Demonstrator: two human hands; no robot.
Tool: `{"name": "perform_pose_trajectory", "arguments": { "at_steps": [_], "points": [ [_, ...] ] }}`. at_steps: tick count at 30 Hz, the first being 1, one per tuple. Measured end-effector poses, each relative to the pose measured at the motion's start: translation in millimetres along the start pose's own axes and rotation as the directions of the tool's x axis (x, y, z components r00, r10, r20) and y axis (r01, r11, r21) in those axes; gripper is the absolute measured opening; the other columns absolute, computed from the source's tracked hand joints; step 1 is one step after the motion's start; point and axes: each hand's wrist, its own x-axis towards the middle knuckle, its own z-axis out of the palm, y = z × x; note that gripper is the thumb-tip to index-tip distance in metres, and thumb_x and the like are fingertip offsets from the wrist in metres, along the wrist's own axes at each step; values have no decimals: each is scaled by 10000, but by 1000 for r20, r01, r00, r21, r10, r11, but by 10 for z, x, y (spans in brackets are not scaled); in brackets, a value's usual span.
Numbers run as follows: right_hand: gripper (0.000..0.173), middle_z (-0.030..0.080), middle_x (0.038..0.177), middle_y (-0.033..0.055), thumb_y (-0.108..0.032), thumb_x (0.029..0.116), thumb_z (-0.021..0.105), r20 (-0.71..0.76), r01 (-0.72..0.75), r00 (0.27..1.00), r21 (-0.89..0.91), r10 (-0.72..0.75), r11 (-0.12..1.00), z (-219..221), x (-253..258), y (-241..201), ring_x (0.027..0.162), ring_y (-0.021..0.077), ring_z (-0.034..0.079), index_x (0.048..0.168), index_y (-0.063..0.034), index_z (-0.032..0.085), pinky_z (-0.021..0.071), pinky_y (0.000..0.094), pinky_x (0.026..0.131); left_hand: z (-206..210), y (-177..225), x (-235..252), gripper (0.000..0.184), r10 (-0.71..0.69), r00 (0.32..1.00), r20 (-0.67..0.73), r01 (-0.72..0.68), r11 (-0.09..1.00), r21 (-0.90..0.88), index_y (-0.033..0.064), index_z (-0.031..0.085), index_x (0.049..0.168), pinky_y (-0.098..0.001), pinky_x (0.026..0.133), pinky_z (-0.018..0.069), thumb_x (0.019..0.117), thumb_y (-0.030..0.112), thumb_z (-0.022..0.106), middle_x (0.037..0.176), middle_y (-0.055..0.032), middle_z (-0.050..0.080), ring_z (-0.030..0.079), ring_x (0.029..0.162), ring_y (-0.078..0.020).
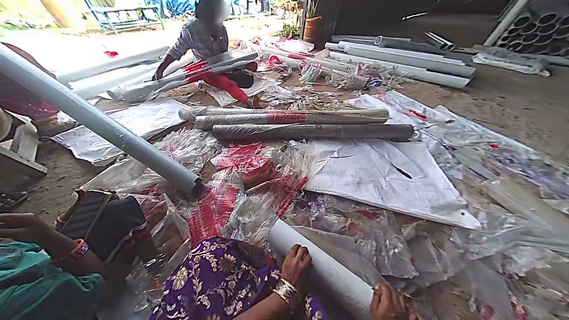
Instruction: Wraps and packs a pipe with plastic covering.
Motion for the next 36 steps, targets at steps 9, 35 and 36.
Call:
{"name": "perform_pose_trajectory", "arguments": {
  "at_steps": [9,35,36],
  "points": [
    [334,699,1150,292,-123,1010,454,61,-52,997,-44,55,998,29,31,-6,1149,486,640,1043,83,715,419,666,988,-42,-5,-29,151,-55,993,106,62,996,-58,-72,758,980,-485,999,557,912,-58,624,1320,-207,684,623,1284,-399],
    [297,694,1125,332,-93,987,504,80,-82,993,-52,86,995,-35,112,-23,1112,531,643,1028,105,721,419,703,952,26,128,95,276,-105,967,232,98,994,40,-80,703,1196,-461,1120,470,959,31,615,1394,-262,616,521,1391,-424],
    [298,695,1122,332,-93,984,505,76,-83,993,-49,87,995,-36,106,-28,1112,531,644,1026,107,722,423,699,953,-19,146,133,284,-134,947,292,127,991,44,-83,688,1219,-459,1143,446,977,28,590,1426,-256,593,490,1420,-416]
  ]
}}
